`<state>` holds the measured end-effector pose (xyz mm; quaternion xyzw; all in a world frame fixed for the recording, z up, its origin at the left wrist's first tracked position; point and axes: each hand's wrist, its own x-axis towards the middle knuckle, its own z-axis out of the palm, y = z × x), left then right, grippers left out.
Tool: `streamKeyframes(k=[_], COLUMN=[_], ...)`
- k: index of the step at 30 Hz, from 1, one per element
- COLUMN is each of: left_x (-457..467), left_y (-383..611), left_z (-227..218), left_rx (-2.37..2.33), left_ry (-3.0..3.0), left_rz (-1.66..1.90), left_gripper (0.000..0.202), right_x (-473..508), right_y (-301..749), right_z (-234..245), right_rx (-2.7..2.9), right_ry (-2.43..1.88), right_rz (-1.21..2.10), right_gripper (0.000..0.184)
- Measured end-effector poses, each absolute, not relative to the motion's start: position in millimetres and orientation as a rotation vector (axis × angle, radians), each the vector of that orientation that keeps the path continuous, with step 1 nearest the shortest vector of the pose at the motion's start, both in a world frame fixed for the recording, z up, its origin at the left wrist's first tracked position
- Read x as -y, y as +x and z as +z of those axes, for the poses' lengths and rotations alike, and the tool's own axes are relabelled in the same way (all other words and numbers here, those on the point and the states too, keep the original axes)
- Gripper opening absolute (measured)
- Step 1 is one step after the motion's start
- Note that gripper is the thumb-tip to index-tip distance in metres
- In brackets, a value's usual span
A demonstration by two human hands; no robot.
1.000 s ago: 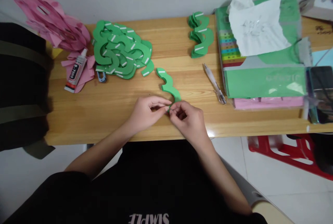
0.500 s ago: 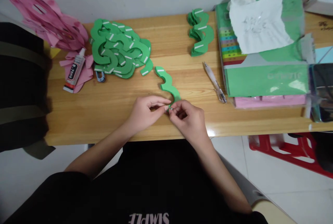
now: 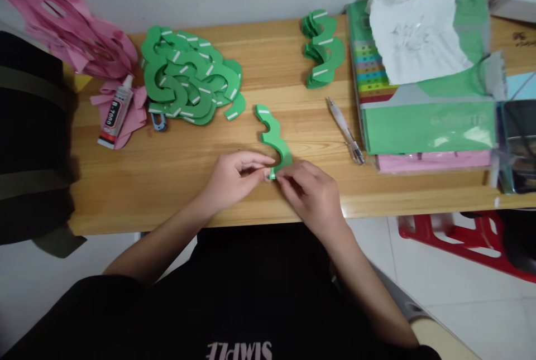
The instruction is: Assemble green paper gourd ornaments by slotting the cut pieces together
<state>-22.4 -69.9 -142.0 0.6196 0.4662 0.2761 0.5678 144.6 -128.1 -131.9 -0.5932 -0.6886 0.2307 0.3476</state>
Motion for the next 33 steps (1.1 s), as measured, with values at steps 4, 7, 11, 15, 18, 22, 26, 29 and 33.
streamKeyframes(k=[4, 7, 11, 15, 18, 22, 26, 29, 33], left_x=[66, 64, 63, 61, 61, 63, 64, 64, 66], left_y=[-23, -23, -24, -24, -24, -24, -23, -22, -23], left_z=[-141, -140, -139, -136, -134, -135, -138, -139, -138], left_rx=[-1.075, -1.069, -1.058, -1.058, -1.069, -1.07, -1.066, -1.052, -1.043], left_ry=[1.39, 1.348, 1.326, 1.313, 1.315, 1.371, 1.412, 1.43, 1.449], left_rz=[0.604, 0.593, 0.587, 0.559, 0.547, 0.552, 0.556, 0.578, 0.593], left_gripper=[0.02, 0.021, 0.022, 0.024, 0.025, 0.026, 0.025, 0.024, 0.024], right_x=[118, 115, 113, 111, 110, 108, 108, 109, 111], right_y=[153, 157, 158, 159, 159, 160, 160, 160, 160], right_z=[-132, -133, -133, -131, -131, -132, -133, -132, -129], right_rx=[2.006, 2.073, 2.11, 2.154, 2.191, 2.258, 2.29, 2.242, 2.163], right_ry=[-1.348, -1.3, -1.216, -1.178, -1.177, -1.116, -1.091, -1.119, -1.16], right_rz=[0.447, 0.461, 0.437, 0.424, 0.424, 0.374, 0.365, 0.444, 0.57], right_gripper=[0.011, 0.013, 0.014, 0.014, 0.013, 0.009, 0.006, 0.007, 0.009])
